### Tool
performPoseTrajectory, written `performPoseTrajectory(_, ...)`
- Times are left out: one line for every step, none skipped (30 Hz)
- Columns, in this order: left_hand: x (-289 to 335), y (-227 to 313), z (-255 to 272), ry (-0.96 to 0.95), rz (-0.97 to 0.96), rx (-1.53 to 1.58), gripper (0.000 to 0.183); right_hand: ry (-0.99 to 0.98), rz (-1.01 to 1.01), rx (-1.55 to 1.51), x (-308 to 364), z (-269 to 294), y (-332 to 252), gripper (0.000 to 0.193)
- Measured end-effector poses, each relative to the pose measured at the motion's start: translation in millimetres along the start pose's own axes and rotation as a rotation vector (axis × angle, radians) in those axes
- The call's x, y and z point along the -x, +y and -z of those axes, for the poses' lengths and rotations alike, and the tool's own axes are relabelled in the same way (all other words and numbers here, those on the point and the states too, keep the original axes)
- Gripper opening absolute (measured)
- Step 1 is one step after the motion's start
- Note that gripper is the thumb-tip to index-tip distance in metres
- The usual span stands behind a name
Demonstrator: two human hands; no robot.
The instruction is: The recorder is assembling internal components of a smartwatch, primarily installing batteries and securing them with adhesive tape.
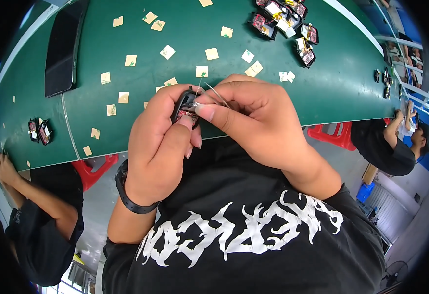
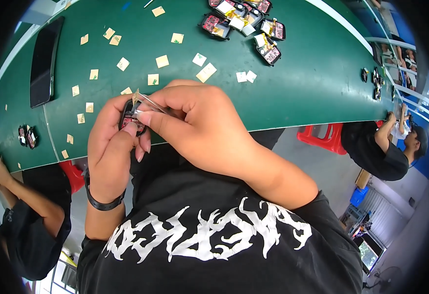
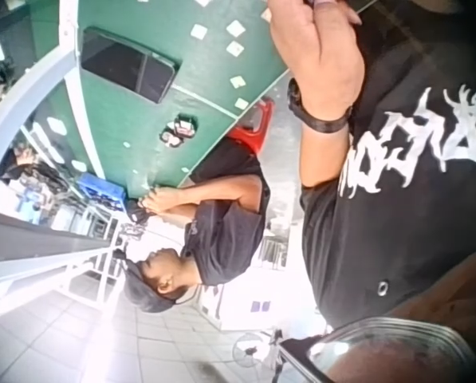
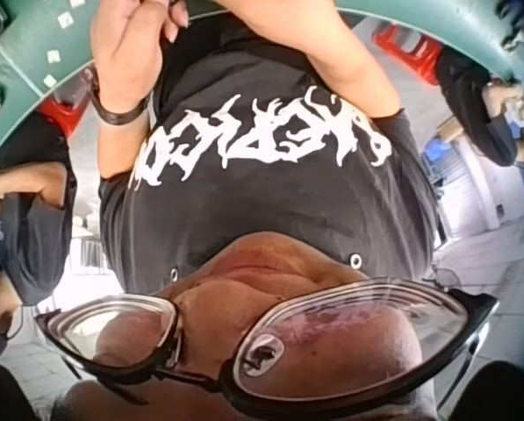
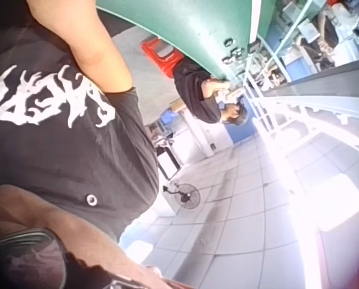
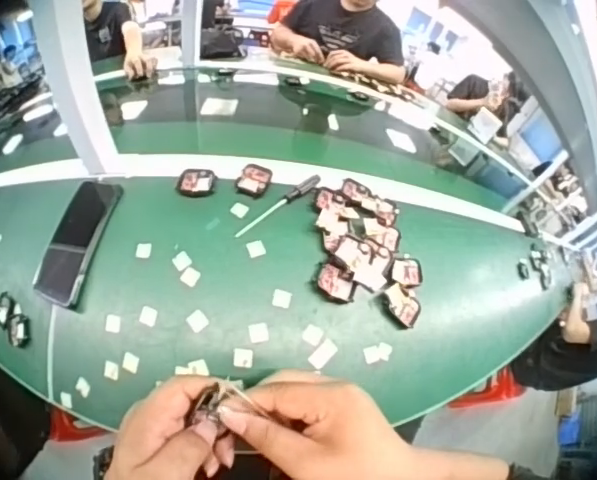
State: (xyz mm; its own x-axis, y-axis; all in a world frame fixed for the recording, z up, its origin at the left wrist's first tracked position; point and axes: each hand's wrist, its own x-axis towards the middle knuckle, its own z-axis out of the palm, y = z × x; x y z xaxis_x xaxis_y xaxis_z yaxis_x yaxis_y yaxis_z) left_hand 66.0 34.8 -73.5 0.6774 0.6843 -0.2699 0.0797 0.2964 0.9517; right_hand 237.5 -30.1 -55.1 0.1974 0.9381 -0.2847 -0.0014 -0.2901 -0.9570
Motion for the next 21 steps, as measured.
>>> performPoseTrajectory(1,2,0,0.003,0.0,-0.003,0.038,-0.006,0.027,0.028,0,2,0,0.012)
performPoseTrajectory(0,2,0,-0.007,0.009,0.008,0.038,-0.011,0.049,0.06,-1,3,2,0.011)
performPoseTrajectory(0,2,1,-0.018,0.018,0.019,0.038,-0.012,0.048,0.061,-2,2,3,0.011)
performPoseTrajectory(0,1,3,-0.017,0.018,0.02,0.038,-0.013,0.037,0.048,-4,2,4,0.011)
performPoseTrajectory(-1,1,6,-0.032,0.038,0.039,0.038,-0.013,0.026,0.035,-5,0,5,0.011)
performPoseTrajectory(-1,0,8,-0.048,0.057,0.057,0.038,-0.013,0.026,0.037,-6,-2,4,0.011)
performPoseTrajectory(-2,0,7,-0.049,0.056,0.058,0.038,-0.012,-0.038,-0.191,-6,-6,4,0.011)
performPoseTrajectory(-1,0,4,-0.018,0.044,0.093,0.035,-0.013,-0.102,-0.42,-6,-8,3,0.012)
performPoseTrajectory(-1,-1,2,0.013,0.031,0.128,0.032,-0.014,-0.102,-0.418,-7,-8,4,0.012)
performPoseTrajectory(0,-1,3,0.013,0.03,0.128,0.032,0.019,-0.094,-0.294,-9,-8,4,0.014)
performPoseTrajectory(0,-2,5,-0.007,0.02,0.1,0.032,0.05,-0.086,-0.169,-11,-7,5,0.017)
performPoseTrajectory(1,-3,7,-0.027,0.01,0.071,0.033,0.049,-0.085,-0.169,-14,-5,5,0.017)
performPoseTrajectory(1,-3,8,-0.027,0.009,0.071,0.033,0.059,-0.089,-0.14,-18,-4,6,0.019)
performPoseTrajectory(2,-2,10,-0.045,0.019,0.079,0.033,0.068,-0.091,-0.11,-20,-3,6,0.021)
performPoseTrajectory(2,-1,11,-0.062,0.03,0.088,0.033,0.068,-0.09,-0.109,-21,-2,3,0.021)
performPoseTrajectory(2,-2,13,-0.061,0.028,0.088,0.033,0.02,-0.144,-0.093,-21,-1,-2,0.023)
performPoseTrajectory(2,-2,15,-0.079,0.035,0.076,0.036,-0.025,-0.197,-0.078,-21,0,-5,0.026)
performPoseTrajectory(3,-3,15,-0.096,0.043,0.064,0.04,-0.024,-0.195,-0.078,-21,1,-4,0.026)
performPoseTrajectory(3,-4,13,-0.097,0.041,0.063,0.04,-0.047,-0.189,-0.093,-22,2,-2,0.025)
performPoseTrajectory(3,-4,10,-0.071,0.01,0.113,0.035,-0.069,-0.181,-0.107,-23,3,0,0.025)
performPoseTrajectory(3,-3,7,-0.045,-0.022,0.164,0.031,-0.067,-0.176,-0.108,-22,4,0,0.025)
